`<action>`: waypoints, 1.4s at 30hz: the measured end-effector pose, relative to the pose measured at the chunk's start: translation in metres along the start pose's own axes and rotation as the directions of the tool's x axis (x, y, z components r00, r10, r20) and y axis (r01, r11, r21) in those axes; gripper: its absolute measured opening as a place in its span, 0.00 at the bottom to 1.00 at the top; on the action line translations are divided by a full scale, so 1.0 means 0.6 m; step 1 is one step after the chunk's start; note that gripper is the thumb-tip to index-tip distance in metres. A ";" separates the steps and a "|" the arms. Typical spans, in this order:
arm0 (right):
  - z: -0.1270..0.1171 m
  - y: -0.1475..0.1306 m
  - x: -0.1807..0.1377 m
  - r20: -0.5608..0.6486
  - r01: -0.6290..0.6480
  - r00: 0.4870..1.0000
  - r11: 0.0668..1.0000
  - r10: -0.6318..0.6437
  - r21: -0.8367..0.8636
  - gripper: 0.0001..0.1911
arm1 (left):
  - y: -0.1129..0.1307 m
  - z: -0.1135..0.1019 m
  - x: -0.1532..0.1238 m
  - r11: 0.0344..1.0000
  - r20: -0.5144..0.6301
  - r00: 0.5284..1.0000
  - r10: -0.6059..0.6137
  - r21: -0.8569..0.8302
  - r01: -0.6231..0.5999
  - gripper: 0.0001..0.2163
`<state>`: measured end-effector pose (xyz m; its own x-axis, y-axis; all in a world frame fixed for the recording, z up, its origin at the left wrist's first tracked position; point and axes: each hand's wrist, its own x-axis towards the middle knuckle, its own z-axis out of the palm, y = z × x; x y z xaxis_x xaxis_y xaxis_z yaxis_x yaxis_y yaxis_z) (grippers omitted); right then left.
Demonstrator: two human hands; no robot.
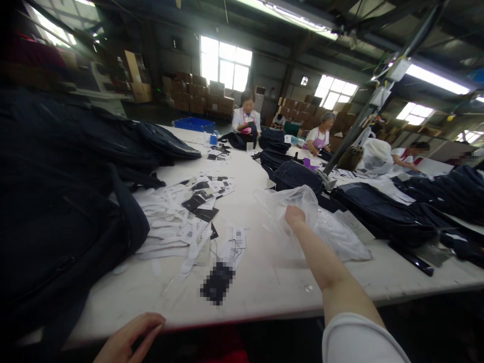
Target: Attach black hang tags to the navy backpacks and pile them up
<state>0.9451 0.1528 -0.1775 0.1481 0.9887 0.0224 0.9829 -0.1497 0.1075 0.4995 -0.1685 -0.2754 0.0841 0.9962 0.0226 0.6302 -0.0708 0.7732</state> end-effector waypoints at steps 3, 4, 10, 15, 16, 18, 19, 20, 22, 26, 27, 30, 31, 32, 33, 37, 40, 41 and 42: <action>-0.062 -0.015 -0.009 -0.154 0.030 0.988 0.992 -0.011 0.121 0.13 | 0.011 0.000 0.014 1.000 -0.066 0.998 0.016 0.009 -0.015 0.11; -0.084 -0.020 -0.021 -0.215 0.055 0.976 0.986 -0.019 0.160 0.14 | 0.018 -0.001 0.021 1.000 -0.092 0.995 0.024 0.003 -0.024 0.10; -0.143 -0.112 -0.181 -0.573 0.560 0.776 0.707 -0.264 0.432 0.14 | 0.117 -0.008 0.056 0.932 -0.135 0.988 0.071 -0.345 -0.114 0.26; -0.064 -0.271 -0.373 -0.558 0.789 0.587 0.258 -0.587 0.558 0.10 | 0.184 0.030 0.082 0.496 -0.006 0.999 -0.049 -0.868 0.019 0.54; -0.046 -0.297 -0.408 -0.508 0.788 0.567 0.246 -0.648 0.565 0.13 | 0.184 0.039 0.084 0.408 -0.014 0.993 -0.114 -0.912 0.034 0.52; -0.020 -0.334 -0.466 -0.426 0.765 0.547 0.225 -0.721 0.603 0.23 | 0.173 0.049 0.080 0.283 -0.060 0.958 -0.281 -0.959 0.023 0.42; -0.014 -0.344 -0.485 -0.384 0.739 0.538 0.201 -0.750 0.643 0.28 | 0.164 0.049 0.075 0.241 -0.078 0.930 -0.360 -0.970 0.012 0.36; -0.012 -0.348 -0.498 -0.342 0.702 0.520 0.163 -0.783 0.694 0.32 | 0.153 0.044 0.067 0.211 -0.086 0.905 -0.418 -0.978 0.004 0.30; -0.018 -0.345 -0.504 -0.275 0.601 0.499 0.099 -0.822 0.793 0.28 | 0.129 0.025 0.046 0.198 -0.084 0.880 -0.467 -0.980 0.011 0.23; -0.030 -0.334 -0.466 -0.377 0.536 0.720 0.122 -0.582 0.836 0.17 | 0.094 -0.022 0.002 0.279 -0.118 0.853 -0.508 -0.960 0.033 0.20; -0.028 -0.336 -0.455 -0.405 0.544 0.739 0.123 -0.539 0.830 0.20 | 0.090 -0.029 -0.007 0.295 -0.122 0.852 -0.509 -0.955 0.040 0.20; -0.013 -0.355 -0.441 -0.357 0.530 0.666 0.079 -0.655 0.845 0.28 | 0.086 -0.036 -0.023 0.405 -0.113 0.880 -0.461 -0.909 0.095 0.18; -0.007 -0.364 -0.442 -0.318 0.516 0.639 0.084 -0.701 0.852 0.27 | 0.087 -0.034 -0.027 0.482 -0.114 0.897 -0.428 -0.868 0.119 0.17; -0.003 -0.373 -0.447 -0.280 0.506 0.626 0.105 -0.728 0.856 0.24 | 0.088 -0.032 -0.029 0.573 -0.127 0.913 -0.389 -0.809 0.131 0.16; 0.001 -0.381 -0.453 -0.244 0.496 0.622 0.132 -0.744 0.858 0.21 | 0.089 -0.031 -0.031 0.667 -0.148 0.928 -0.342 -0.734 0.128 0.14; 0.005 -0.390 -0.466 -0.141 0.435 0.625 0.193 -0.768 0.880 0.17 | 0.095 -0.035 -0.038 0.863 -0.211 0.970 -0.123 -0.506 0.000 0.14; 0.001 -0.376 -0.453 -0.211 0.467 0.719 0.235 -0.662 0.853 0.19 | 0.095 -0.050 -0.045 0.865 -0.261 0.960 -0.100 -0.500 -0.046 0.29; 0.001 -0.369 -0.445 -0.240 0.462 0.770 0.255 -0.591 0.850 0.19 | 0.093 -0.055 -0.049 0.866 -0.270 0.956 -0.117 -0.499 -0.034 0.31; 0.000 -0.364 -0.437 -0.253 0.430 0.824 0.269 -0.506 0.862 0.19 | 0.090 -0.058 -0.055 0.870 -0.256 0.957 -0.136 -0.494 -0.008 0.29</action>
<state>0.6919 -0.0737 -0.2071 -0.4034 0.8894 0.2152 0.4227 0.3897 -0.8182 0.5040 -0.2033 -0.2126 -0.2027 0.9761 0.0784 0.1663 -0.0446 0.9851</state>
